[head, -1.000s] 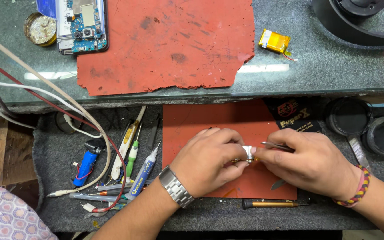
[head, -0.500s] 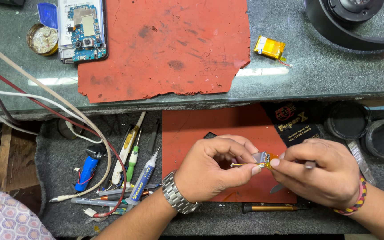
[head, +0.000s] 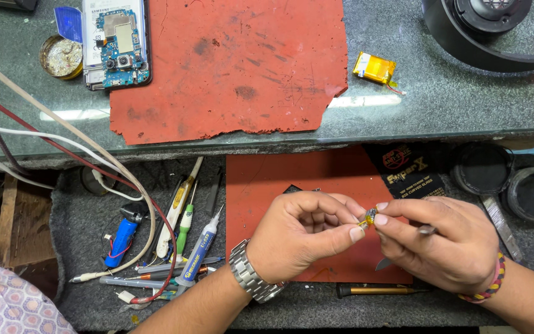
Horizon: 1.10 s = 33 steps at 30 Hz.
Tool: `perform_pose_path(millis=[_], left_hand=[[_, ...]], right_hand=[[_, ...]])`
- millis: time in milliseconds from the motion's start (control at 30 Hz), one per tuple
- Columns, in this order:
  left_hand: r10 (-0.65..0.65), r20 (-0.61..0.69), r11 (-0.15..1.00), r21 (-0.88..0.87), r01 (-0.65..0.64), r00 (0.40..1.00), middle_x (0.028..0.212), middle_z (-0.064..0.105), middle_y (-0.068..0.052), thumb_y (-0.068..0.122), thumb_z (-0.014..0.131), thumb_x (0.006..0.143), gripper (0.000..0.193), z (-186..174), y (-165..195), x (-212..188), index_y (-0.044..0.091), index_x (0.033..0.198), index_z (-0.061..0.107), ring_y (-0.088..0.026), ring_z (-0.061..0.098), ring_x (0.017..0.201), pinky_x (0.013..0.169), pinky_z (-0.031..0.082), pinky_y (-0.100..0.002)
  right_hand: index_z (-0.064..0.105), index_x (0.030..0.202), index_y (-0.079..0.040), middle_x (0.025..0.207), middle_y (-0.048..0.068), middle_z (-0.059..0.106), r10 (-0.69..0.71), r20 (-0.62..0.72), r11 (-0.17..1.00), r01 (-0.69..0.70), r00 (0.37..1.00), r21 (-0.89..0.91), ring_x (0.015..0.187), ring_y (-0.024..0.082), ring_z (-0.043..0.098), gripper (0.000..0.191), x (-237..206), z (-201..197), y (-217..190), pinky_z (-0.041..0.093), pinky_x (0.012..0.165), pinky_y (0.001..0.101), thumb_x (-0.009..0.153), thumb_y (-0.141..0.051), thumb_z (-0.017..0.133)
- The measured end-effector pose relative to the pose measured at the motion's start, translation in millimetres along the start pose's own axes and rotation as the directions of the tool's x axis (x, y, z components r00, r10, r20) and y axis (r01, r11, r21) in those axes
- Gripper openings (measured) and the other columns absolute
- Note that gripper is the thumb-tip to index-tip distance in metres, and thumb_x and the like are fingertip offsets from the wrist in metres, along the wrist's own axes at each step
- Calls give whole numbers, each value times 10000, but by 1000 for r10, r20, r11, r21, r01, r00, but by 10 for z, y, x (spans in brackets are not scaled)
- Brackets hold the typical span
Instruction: The person works on a small yellow lithium battery at a repair bench, peeling and folding its outer wrapping and tab by hand, then uses tweezers and a blade to trim and press the folded edge, and finally sets the battery on the mat.
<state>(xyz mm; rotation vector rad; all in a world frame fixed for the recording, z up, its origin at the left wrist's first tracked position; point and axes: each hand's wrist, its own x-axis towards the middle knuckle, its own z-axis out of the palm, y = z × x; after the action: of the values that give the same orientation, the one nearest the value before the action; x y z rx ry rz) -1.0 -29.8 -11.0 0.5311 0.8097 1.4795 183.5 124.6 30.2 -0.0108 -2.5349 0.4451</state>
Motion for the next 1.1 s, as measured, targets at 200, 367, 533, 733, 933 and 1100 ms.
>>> perform_pose_path(millis=[200, 367, 533, 733, 933, 1100], left_hand=[[-29, 67, 999, -37, 32, 997, 1177, 710, -101, 17, 756, 956, 64, -28, -36, 1, 0, 1000, 713, -90, 674, 994, 877, 569, -238], [-77, 85, 997, -23, 79, 993, 1200, 722, -99, 30, 761, 951, 81, -73, -57, 0, 5, 1017, 722, -97, 673, 1018, 921, 569, -267], [-98, 85, 994, -41, 102, 991, 1195, 731, -111, 33, 748, 957, 110, -80, -98, 17, -6, 1056, 719, -125, 689, 1066, 966, 570, -292], [-116, 72, 987, -102, 123, 991, 1139, 741, -145, 17, 730, 969, 137, -78, -107, 43, -35, 1092, 699, -184, 720, 1067, 990, 592, -331], [-154, 55, 973, -167, 161, 987, 1114, 742, -178, 26, 715, 977, 142, -54, -77, 47, -55, 1090, 688, -227, 739, 1030, 955, 622, -377], [-162, 49, 969, -180, 168, 986, 1109, 743, -185, 38, 716, 981, 142, -41, -45, 58, -55, 1084, 682, -238, 743, 1021, 940, 626, -378]], right_hand=[[701, 1007, -123, 942, 14, 691, 86, -34, 993, -83, 996, 81, 714, 167, 704, 274, -48, 20, 5, 564, 619, 299, 790, -123, 869], [731, 985, -57, 918, 62, 686, 104, -23, 992, -103, 994, 72, 684, 191, 691, 254, -12, 26, 1, 557, 591, 309, 751, -73, 826], [708, 929, -53, 921, 69, 693, 60, -24, 997, -58, 998, 54, 689, 213, 696, 185, 42, 27, -11, 562, 606, 328, 785, -97, 816], [708, 925, -55, 947, 83, 701, 51, -64, 997, -55, 997, -53, 670, 210, 684, 163, 34, 45, -74, 547, 583, 337, 816, -119, 810], [723, 1019, -59, 990, 82, 700, 21, -19, 997, -22, 1000, -72, 706, 210, 695, 254, 34, -6, -62, 550, 587, 331, 814, -160, 833], [709, 1050, -50, 1015, 112, 701, -54, -26, 993, 51, 998, -109, 730, 224, 701, 282, 44, -11, -45, 554, 589, 339, 822, -161, 831]])
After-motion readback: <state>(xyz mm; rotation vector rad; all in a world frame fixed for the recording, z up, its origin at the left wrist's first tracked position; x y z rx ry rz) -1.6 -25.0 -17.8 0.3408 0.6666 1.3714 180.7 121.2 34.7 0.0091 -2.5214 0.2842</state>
